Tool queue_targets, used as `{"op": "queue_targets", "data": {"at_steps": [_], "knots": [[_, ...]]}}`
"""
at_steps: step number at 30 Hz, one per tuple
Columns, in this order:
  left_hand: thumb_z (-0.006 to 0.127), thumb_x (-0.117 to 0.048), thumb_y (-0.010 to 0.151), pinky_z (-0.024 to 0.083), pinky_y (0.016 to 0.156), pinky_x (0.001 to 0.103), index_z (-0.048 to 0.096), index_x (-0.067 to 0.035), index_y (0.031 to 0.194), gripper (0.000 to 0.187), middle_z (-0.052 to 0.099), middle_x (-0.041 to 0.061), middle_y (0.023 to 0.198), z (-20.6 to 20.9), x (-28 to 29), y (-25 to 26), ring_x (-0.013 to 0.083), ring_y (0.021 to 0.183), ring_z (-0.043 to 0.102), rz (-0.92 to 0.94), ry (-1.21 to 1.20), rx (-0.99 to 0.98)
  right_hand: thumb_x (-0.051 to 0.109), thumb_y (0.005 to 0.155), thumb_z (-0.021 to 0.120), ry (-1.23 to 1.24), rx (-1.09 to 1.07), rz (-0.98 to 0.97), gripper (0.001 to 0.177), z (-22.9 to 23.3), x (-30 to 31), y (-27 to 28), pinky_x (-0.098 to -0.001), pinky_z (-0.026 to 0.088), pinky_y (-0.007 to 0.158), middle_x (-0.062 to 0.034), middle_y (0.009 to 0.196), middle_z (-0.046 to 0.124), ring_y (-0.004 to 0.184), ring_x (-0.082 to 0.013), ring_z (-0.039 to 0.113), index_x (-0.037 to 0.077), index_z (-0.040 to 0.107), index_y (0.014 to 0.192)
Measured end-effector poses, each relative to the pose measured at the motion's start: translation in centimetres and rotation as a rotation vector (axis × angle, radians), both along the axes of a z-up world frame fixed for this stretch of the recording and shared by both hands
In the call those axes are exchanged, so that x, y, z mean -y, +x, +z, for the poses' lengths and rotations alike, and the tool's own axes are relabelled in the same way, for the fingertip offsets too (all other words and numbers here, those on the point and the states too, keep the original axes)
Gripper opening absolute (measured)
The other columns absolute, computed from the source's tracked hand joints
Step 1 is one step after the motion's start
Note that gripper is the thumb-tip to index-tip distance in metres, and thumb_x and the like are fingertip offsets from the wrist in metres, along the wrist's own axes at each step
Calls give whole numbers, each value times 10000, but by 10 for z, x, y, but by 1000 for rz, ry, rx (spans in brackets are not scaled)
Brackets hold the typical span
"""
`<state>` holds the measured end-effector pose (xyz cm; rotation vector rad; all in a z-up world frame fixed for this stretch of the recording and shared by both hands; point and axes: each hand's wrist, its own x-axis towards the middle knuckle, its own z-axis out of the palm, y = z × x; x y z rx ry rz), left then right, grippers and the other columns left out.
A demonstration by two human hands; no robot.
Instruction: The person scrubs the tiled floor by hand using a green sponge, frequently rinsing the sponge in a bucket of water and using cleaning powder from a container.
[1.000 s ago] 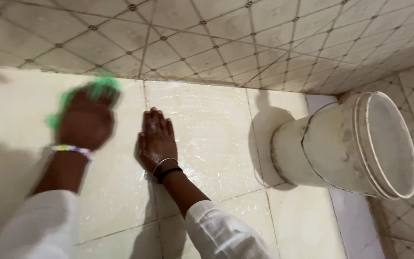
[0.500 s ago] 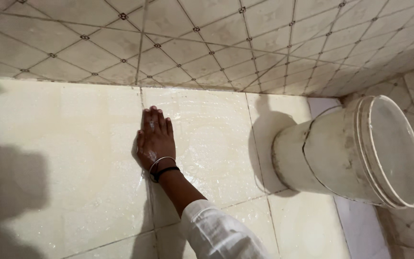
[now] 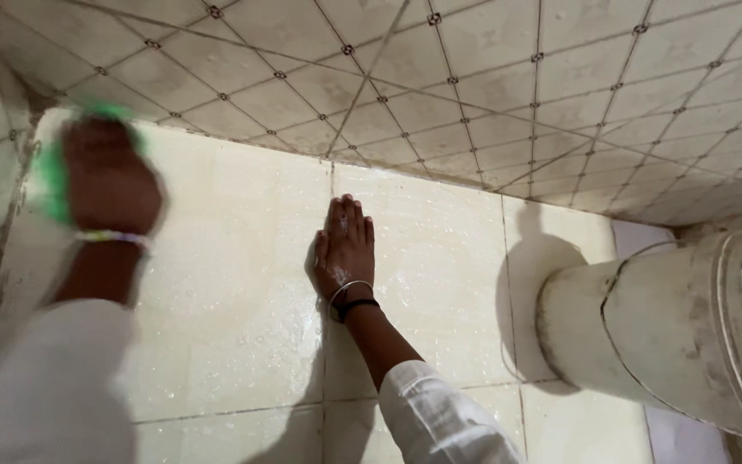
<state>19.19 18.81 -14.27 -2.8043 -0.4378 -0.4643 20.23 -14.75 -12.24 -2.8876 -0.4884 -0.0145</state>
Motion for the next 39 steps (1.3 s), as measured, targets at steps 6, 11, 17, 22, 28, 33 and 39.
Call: {"op": "queue_targets", "data": {"at_steps": [6, 11, 17, 22, 28, 33, 39], "knots": [[272, -328, 1085, 166, 1329, 458, 358, -30, 1655, 649, 352, 173, 1711, -21, -46, -8, 333, 1560, 330, 164, 51, -62, 295, 1013, 335, -55, 67, 24, 671, -21, 3, 6, -474, 76, 1270, -166, 1701, 181, 1582, -308, 118, 25, 217, 1616], [458, -306, 1069, 335, 1192, 492, 476, 62, 1507, 572, 448, 230, 1582, 6, 34, -94, 388, 1429, 421, 117, -141, -52, 339, 1014, 341, -51, 39, 35, 681, -35, 8, 17, -466, 88, 1272, -149, 1705, 177, 1582, -283, 120, 41, 220, 1613], [516, -411, 950, 283, 1146, 615, 529, 78, 1471, 714, 470, 265, 1573, 19, 88, -144, 476, 1438, 395, 41, -440, 92, 273, 1037, 367, -95, 132, 118, 640, -23, -7, 5, -465, 175, 1254, -189, 1678, 261, 1552, -339, 223, 0, 262, 1606], [326, -402, 1090, 174, 1152, 651, 429, 31, 1528, 625, 387, 240, 1602, 49, 58, -154, 499, 1487, 262, -78, -1028, 26, 273, 1052, 393, 290, -12, 478, 612, -22, -64, -35, -391, 343, 1215, -225, 1618, 399, 1477, -357, 418, -41, 336, 1574], [329, -389, 1109, 137, 1275, 559, 470, -124, 1504, 496, 309, 112, 1708, 135, 88, -174, 302, 1592, 304, 99, -43, -247, 507, 863, 544, 83, -116, 453, 941, 1, -198, -168, -585, 161, 1158, -189, 1665, 178, 1529, -370, 121, 76, 212, 1631], [304, -286, 1084, 110, 1252, 569, 395, -47, 1553, 534, 276, 123, 1694, 138, 141, -118, 295, 1558, 250, 68, 251, -506, 510, 898, 536, 43, -80, 489, 838, -1, -191, -200, -583, 152, 1187, -172, 1671, 210, 1544, -362, 146, 95, 280, 1579], [371, -349, 1072, 39, 1219, 620, 479, -106, 1509, 511, 365, 117, 1625, 202, 179, -90, 366, 1534, 253, -181, 210, -781, 514, 939, 527, -24, -135, 643, 720, 7, -148, -242, -581, 141, 1221, -153, 1679, 249, 1561, -354, 175, 118, 362, 1517]]}}
